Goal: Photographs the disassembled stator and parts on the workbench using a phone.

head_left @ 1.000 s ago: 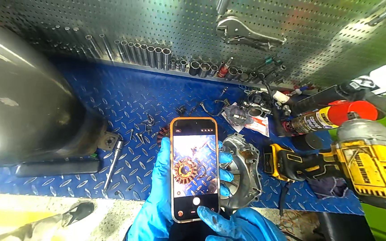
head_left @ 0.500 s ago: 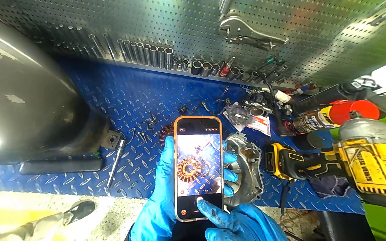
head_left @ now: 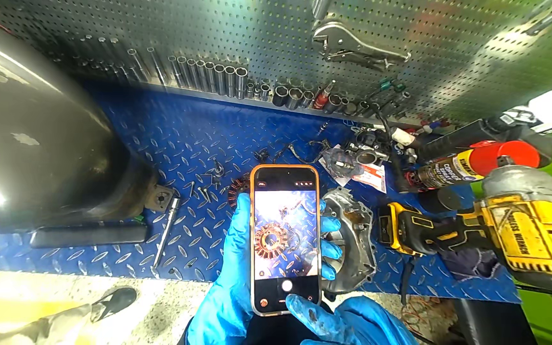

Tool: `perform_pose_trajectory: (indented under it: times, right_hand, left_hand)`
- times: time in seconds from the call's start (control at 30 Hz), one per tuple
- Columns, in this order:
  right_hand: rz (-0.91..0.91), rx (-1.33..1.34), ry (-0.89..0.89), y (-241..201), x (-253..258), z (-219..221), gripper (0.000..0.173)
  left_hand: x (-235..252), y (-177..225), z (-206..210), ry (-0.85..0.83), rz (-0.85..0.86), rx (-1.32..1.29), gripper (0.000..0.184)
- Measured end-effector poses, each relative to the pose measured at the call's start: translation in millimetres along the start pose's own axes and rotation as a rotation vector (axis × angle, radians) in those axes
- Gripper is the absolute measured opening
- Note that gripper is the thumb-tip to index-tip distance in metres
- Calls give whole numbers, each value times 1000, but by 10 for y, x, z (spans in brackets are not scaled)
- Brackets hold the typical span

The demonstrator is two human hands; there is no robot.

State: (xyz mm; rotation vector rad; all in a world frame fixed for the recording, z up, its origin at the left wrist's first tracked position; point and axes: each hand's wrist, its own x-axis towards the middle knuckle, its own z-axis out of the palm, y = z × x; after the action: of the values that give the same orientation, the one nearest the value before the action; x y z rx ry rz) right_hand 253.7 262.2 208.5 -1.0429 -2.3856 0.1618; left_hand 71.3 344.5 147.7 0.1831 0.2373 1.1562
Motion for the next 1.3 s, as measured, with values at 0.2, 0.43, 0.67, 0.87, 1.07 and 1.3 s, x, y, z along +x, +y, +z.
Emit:
perform_pose_trajectory:
  times: [0.2,0.43,0.67,0.87,1.07,1.3]
  right_hand:
    - [8,24,-2,-16,-24,-26,22]
    - [4,21,10,-24,-48,-39,22]
    - [-4,30,9,-31,-68,-51,20]
    - [-8,47,20,-36,-74,-60,20]
    - [-12,54,17,-29,-92,-61,20]
    - [-6,85,23,-11,-140,-58,18]
  left_hand:
    - [8,-40,-45,-55,-35,-76,60]
    - [-10,-35,-38,-5,-19,18,63]
    - [-6,-36,2,22,38,103,56]
    - [-173,-77,-50,-76,2,34,56]
    - [-76,-66,-25,-98,-45,-85,60]
    - [-13,-46,72,-97,110,-7,37]
